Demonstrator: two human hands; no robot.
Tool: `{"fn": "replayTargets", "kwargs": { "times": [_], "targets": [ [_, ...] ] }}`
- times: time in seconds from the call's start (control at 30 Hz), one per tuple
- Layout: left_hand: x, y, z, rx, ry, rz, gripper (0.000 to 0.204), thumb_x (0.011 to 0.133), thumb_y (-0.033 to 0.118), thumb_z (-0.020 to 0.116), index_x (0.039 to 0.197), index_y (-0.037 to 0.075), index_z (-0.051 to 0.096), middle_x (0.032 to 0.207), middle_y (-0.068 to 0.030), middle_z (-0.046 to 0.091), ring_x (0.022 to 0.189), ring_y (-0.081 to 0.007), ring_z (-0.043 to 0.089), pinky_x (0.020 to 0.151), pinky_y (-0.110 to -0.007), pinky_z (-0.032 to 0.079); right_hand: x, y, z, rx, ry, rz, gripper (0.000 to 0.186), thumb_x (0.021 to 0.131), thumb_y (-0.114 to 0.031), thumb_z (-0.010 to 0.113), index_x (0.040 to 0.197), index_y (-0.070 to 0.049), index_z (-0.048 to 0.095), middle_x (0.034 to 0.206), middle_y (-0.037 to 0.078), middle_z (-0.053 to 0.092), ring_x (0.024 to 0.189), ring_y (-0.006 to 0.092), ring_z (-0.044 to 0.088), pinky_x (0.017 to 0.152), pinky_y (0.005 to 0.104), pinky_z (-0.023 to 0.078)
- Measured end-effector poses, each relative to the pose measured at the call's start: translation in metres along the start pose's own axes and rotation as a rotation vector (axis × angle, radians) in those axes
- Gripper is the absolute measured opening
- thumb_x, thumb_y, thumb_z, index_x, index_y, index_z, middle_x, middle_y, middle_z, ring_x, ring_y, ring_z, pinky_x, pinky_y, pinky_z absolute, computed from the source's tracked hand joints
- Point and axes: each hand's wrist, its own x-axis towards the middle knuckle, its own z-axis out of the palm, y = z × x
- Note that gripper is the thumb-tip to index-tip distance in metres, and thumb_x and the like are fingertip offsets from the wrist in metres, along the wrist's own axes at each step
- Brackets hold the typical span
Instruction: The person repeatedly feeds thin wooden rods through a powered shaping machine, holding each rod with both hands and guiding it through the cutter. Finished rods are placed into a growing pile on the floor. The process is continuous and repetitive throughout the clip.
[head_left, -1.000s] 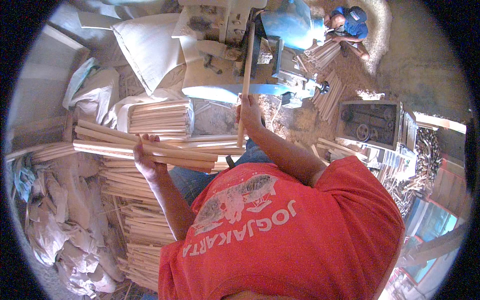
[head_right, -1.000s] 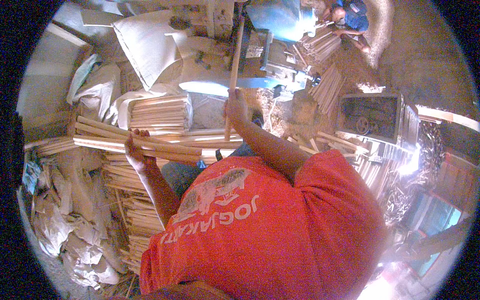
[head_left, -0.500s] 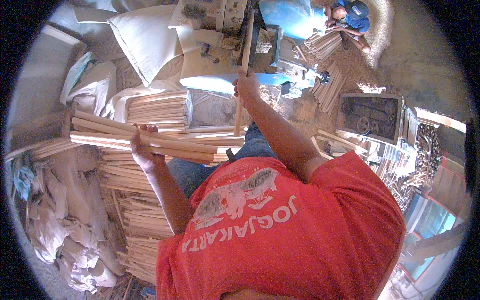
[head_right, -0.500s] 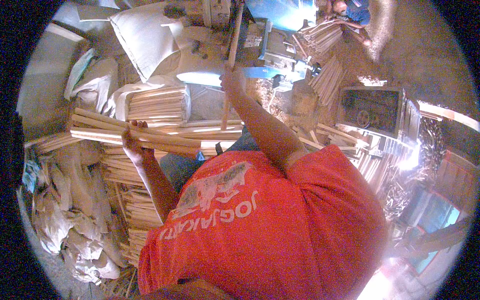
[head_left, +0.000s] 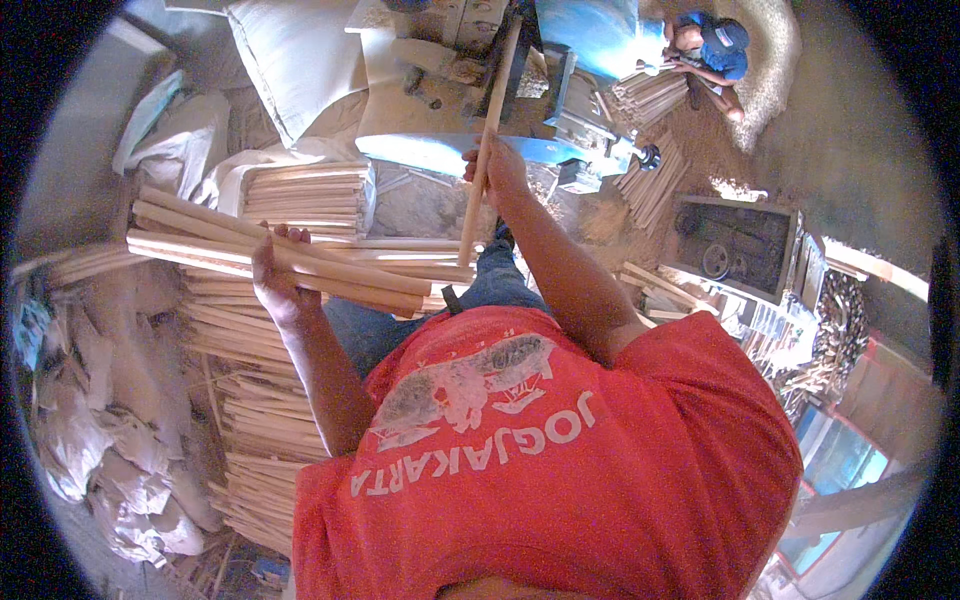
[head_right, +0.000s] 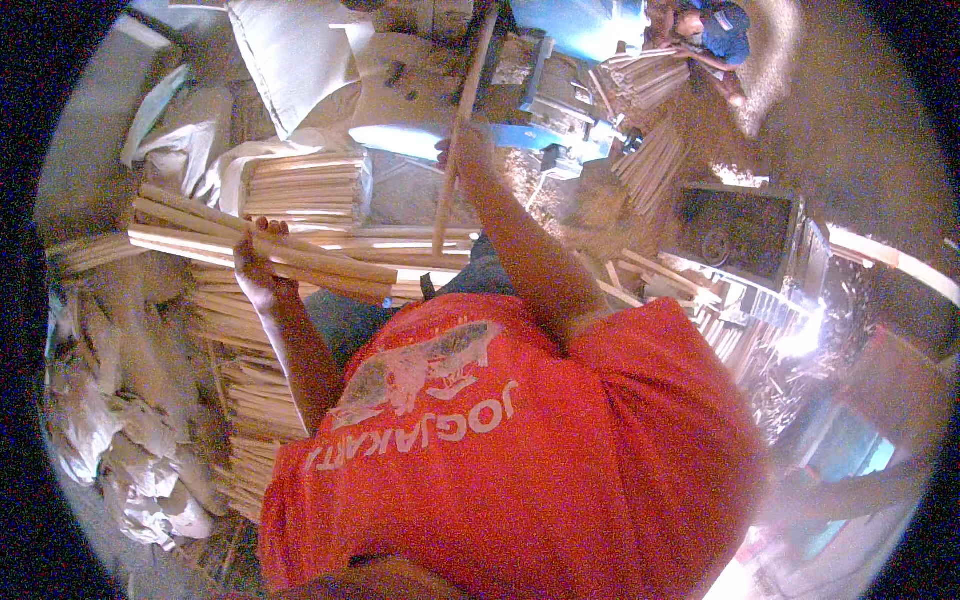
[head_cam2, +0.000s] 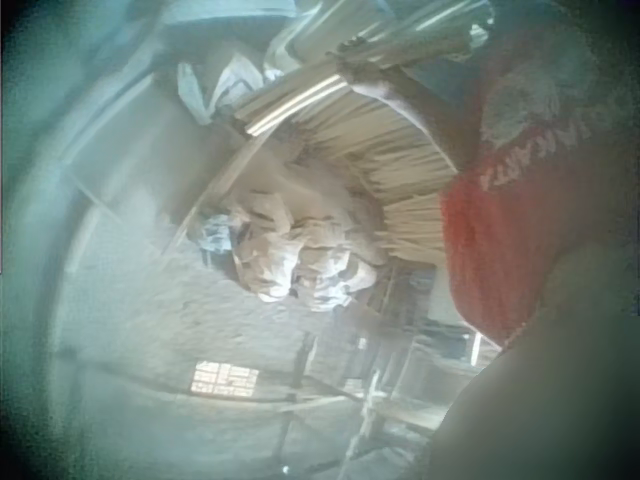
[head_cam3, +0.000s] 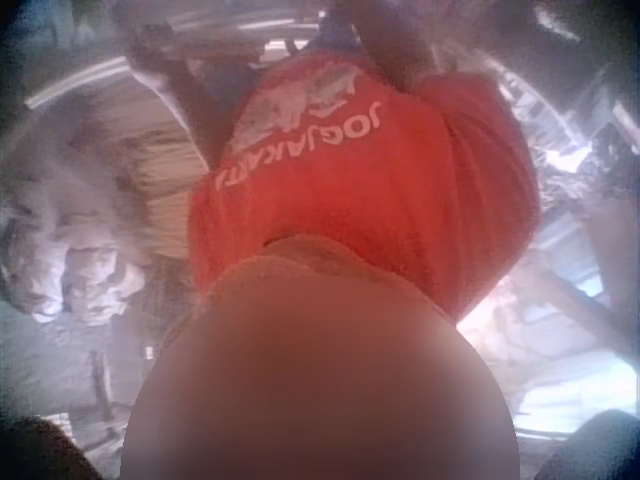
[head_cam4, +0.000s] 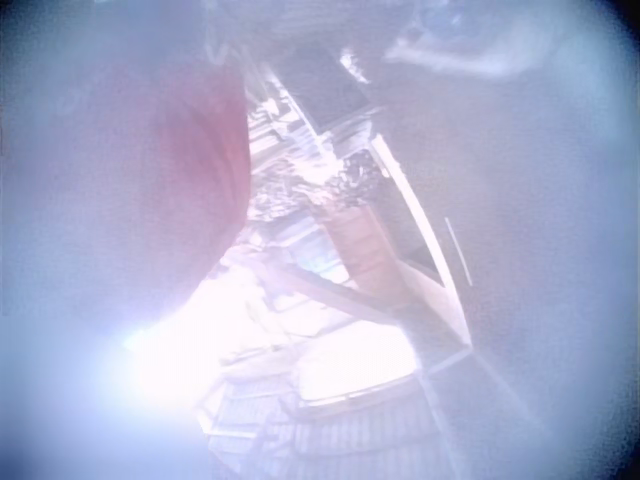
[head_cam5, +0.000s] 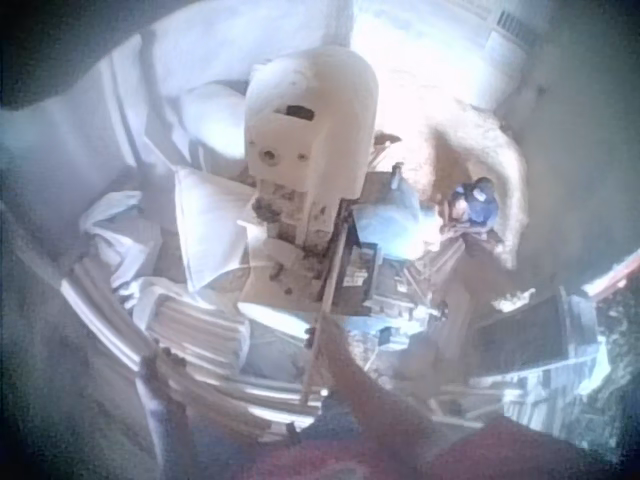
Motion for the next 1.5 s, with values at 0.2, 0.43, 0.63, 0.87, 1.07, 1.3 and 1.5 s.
{"fn": "replayTargets", "kwargs": {
  "times": [0.2, 0.43, 0.63, 0.87, 1.07, 1.3, 1.5],
  "targets": [
    [-0.001, -0.004, 0.001, 0.045, 0.103, 0.002, 0.048, 0.088, 0.02, 0.067, 0.128, 0.001, 0.05, 0.103, -0.0131, 0.058, 0.093, -0.0253, 0.058, 0.092, -0.043, 0.05, -0.023, 0.012, -0.016, -0.028, -0.031, 0.045, 0.038, 0.103, -0.04, 0.051, 0.11, -0.003, 0.057, 0.074, 0.009, 0.06, 0.054, 0.0186, 0.056, 0.048, 0.0329, 0.049],
    [-0.008, -0.01, -0.006, 0.043, 0.077, -0.026, 0.045, 0.093, 0.026, 0.062, 0.129, 0.003, 0.05, 0.105, -0.0112, 0.06, 0.096, -0.0259, 0.059, 0.098, -0.045, 0.048, -0.068, 0.021, -0.026, -0.102, -0.098, 0.111, 0.035, 0.104, -0.04, 0.047, 0.123, -0.012, 0.053, 0.073, 0.006, 0.057, 0.05, 0.0161, 0.053, 0.044, 0.0314, 0.048],
    [-0.007, -0.008, -0.01, 0.005, 0.097, -0.02, 0.049, 0.089, 0.017, 0.066, 0.131, 0.0, 0.047, 0.101, -0.0138, 0.058, 0.094, -0.0249, 0.059, 0.093, -0.044, 0.05, -0.065, 0.03, -0.018, -0.255, -0.021, -0.107, 0.035, 0.106, -0.035, 0.042, 0.134, -0.014, 0.045, 0.064, 0.002, 0.047, 0.043, 0.0151, 0.05, 0.036, 0.0337, 0.045],
    [-0.002, -0.005, -0.006, 0.004, 0.129, -0.027, 0.047, 0.089, 0.018, 0.067, 0.129, 0.001, 0.049, 0.101, -0.0132, 0.058, 0.092, -0.0251, 0.059, 0.091, -0.043, 0.05, -0.036, 0.002, 0.02, -1.019, 0.121, -0.588, 0.065, 0.099, -0.015, 0.047, 0.154, 0.002, 0.015, 0.095, 0.029, 0.063, 0.079, 0.0431, 0.064, 0.07, 0.0495, 0.053],
    [-0.004, -0.004, -0.004, 0.01, 0.085, -0.04, 0.045, 0.089, 0.018, 0.066, 0.128, 0.002, 0.05, 0.101, -0.0126, 0.058, 0.092, -0.0251, 0.058, 0.09, -0.044, 0.049, -0.021, -0.008, 0.032, -1.21, 0.054, -0.416, 0.075, 0.096, -0.012, 0.05, 0.153, 0.009, 0.006, 0.125, 0.04, 0.051, 0.102, 0.0518, 0.06, 0.087, 0.0544, 0.049],
    [-0.001, -0.005, -0.005, 0.0, 0.106, -0.032, 0.045, 0.089, 0.019, 0.066, 0.126, 0.001, 0.05, 0.101, -0.0145, 0.057, 0.091, -0.0259, 0.057, 0.09, -0.044, 0.049, 0.003, 0.02, 0.015, -1.225, 0.17, -0.946, 0.078, 0.093, -0.011, 0.054, 0.152, 0.01, 0.008, 0.12, 0.039, 0.054, 0.102, 0.0526, 0.059, 0.086, 0.0552, 0.048],
    [0.0, -0.004, -0.005, -0.002, 0.034, -0.019, 0.046, 0.089, 0.021, 0.066, 0.128, 0.002, 0.049, 0.102, -0.0144, 0.057, 0.093, -0.0263, 0.058, 0.093, -0.044, 0.049, 0.015, -0.012, 0.019, -1.323, 0.17, -0.692, 0.081, 0.091, -0.012, 0.057, 0.15, 0.014, 0.008, 0.104, 0.037, 0.062, 0.092, 0.0509, 0.063, 0.077, 0.0535, 0.051]
  ]
}}
